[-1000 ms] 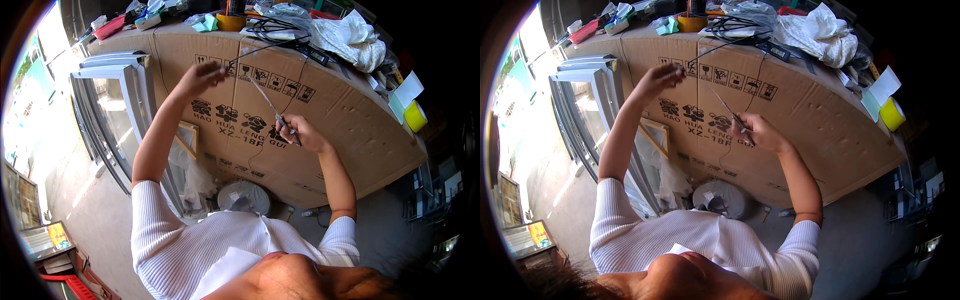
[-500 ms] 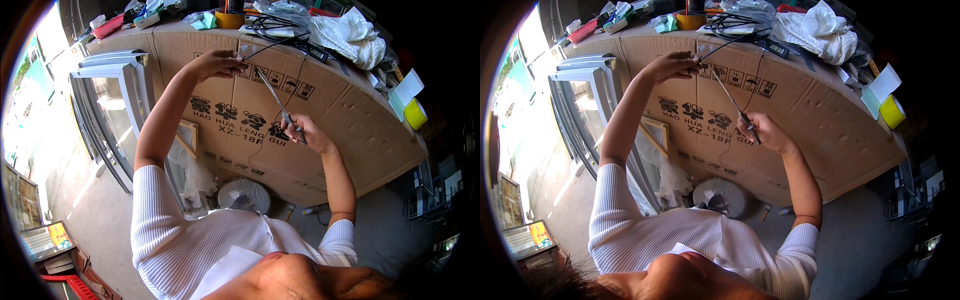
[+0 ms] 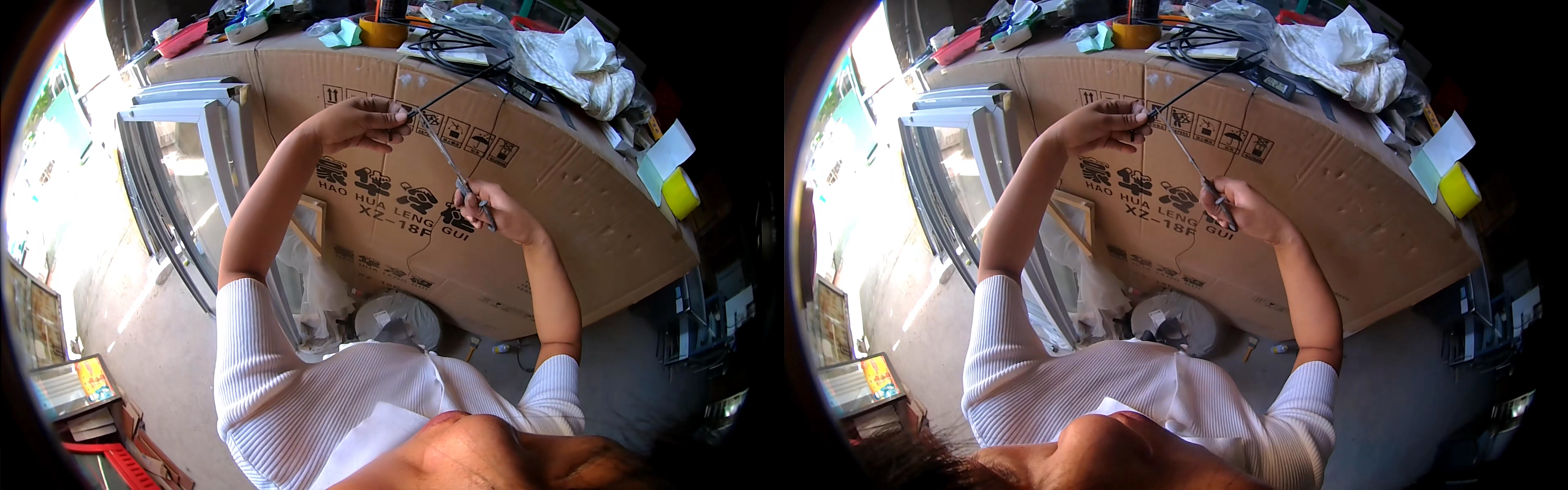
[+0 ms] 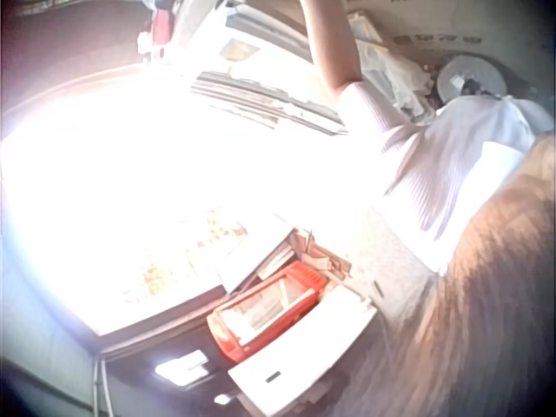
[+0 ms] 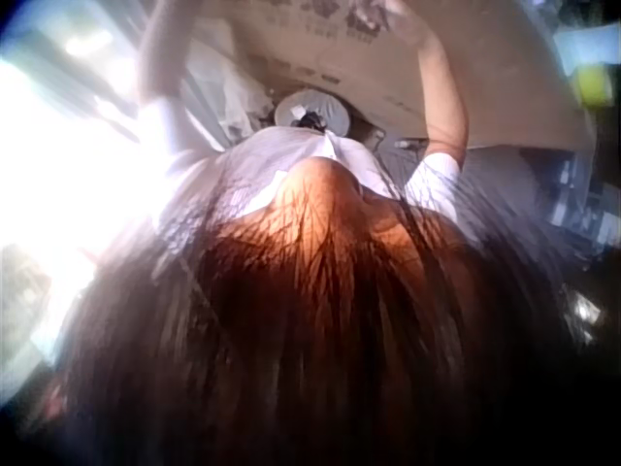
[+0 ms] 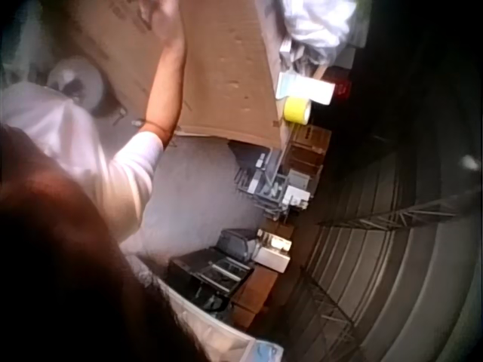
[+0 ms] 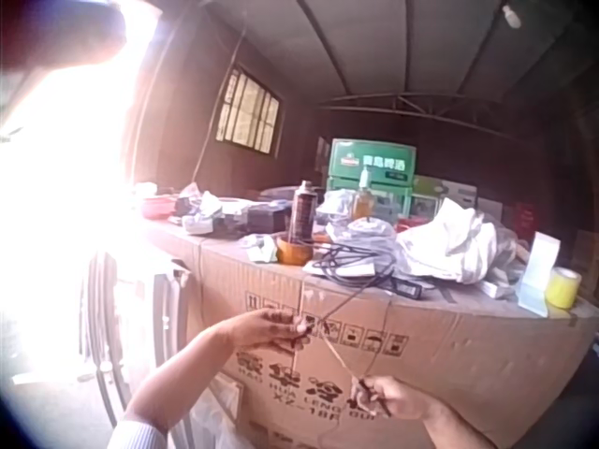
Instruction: The person cuts a length of black wire using a pair of scissors and then sits on the ground to work on connecting wires at the back of a large white freezer alongside another person.
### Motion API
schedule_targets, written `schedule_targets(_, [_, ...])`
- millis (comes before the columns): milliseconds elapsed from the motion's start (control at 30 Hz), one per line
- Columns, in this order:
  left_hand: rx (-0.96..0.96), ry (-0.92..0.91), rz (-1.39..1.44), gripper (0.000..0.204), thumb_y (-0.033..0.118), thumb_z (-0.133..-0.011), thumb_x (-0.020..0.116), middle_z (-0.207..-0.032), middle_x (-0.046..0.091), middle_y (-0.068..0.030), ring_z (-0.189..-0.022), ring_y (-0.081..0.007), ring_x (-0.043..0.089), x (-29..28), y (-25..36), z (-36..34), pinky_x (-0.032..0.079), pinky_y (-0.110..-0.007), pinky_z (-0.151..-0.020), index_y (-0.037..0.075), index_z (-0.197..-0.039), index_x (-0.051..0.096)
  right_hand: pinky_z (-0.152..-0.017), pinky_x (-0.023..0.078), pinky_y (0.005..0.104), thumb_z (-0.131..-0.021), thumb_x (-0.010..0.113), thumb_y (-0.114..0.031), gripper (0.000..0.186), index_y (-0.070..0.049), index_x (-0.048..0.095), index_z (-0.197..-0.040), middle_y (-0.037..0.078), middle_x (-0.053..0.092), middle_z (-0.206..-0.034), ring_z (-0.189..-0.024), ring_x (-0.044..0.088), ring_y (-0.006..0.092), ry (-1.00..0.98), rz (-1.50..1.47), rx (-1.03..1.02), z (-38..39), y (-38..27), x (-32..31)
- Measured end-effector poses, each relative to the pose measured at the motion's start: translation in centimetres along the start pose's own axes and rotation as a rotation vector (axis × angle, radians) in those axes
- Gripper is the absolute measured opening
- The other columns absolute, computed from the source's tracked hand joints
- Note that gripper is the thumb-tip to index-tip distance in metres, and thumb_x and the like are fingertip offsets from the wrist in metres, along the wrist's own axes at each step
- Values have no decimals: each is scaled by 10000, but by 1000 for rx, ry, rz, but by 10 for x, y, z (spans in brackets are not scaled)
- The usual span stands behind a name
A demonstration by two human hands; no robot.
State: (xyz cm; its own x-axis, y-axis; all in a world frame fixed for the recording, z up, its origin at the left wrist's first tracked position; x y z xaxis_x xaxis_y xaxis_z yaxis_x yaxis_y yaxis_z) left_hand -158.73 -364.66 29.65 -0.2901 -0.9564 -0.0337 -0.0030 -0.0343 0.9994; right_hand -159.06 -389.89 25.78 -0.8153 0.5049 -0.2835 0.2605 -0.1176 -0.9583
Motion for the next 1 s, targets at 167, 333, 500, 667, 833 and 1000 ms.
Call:
schedule_targets(167, [-13, -10, 11, 205, 313, -901, 589, -815, 622, 55, -728, -28, 597, 1, -4, 4, 515, -215, -700, 114, -947, 605, -543, 346, 170, -879, 509, -137, 124, -94, 467, -770, -41, 446, -708, -606, 401, 22, -8, -42, -23, -5, -4, 1])
schedule_targets(333, [-14, 21, 0, 205, 315, -887, 611, -788, 622, 73, -657, 2, 557, 1, -7, 4, 458, -160, -579, 113, -916, 630, -543, 348, 170, -876, 532, -148, 134, -98, 474, -766, -37, 455, -713, -606, 408, 24, -9, -88, -53, -12, -6, 1])
schedule_targets(500, [-16, 38, 2, 202, 302, -874, 630, -794, 624, 76, -625, 23, 524, -1, -9, 4, 391, -123, -492, 106, -924, 636, -536, 346, 169, -905, 559, -218, 190, -95, 488, -778, -40, 455, -703, -602, 413, 21, -21, -90, -26, -15, -15, 6])
schedule_targets(667, [3, -5, 27, 229, 297, -868, 638, -794, 620, 74, -601, 26, 493, -2, -11, 2, 378, -117, -479, 82, -947, 646, -516, 343, 168, -912, 571, -303, 261, -91, 495, -779, -43, 458, -696, -588, 405, 16, -12, -83, -34, -18, -15, 6])
schedule_targets(833, [2, -8, 43, 257, 300, -859, 650, -792, 627, 74, -595, 32, 501, -2, -11, 4, 394, -117, -486, 75, -984, 660, -490, 331, 166, -916, 561, -348, 312, -79, 499, -771, -42, 453, -675, -563, 396, 14, -6, -88, -12, -20, -20, 9])
schedule_targets(1000, [-11, -28, 68, 249, 292, -861, 649, -789, 631, 80, -599, 36, 511, -1, -11, 5, 397, -115, -491, 84, -996, 664, -471, 317, 164, -925, 541, -367, 339, -72, 498, -763, -46, 435, -622, -521, 382, 13, 13, -63, -4, -21, -20, 9])
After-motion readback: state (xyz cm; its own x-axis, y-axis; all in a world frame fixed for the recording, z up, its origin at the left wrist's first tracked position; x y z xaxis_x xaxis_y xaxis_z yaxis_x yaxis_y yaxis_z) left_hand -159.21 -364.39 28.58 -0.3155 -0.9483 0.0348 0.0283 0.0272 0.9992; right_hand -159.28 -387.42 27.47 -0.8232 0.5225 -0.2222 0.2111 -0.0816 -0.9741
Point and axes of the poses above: each hand's wrist, its own z-axis away from the middle knuckle, its own x-axis out of the palm, y = z × x, the point moved 4 cm from there along -z, towards the middle knuckle
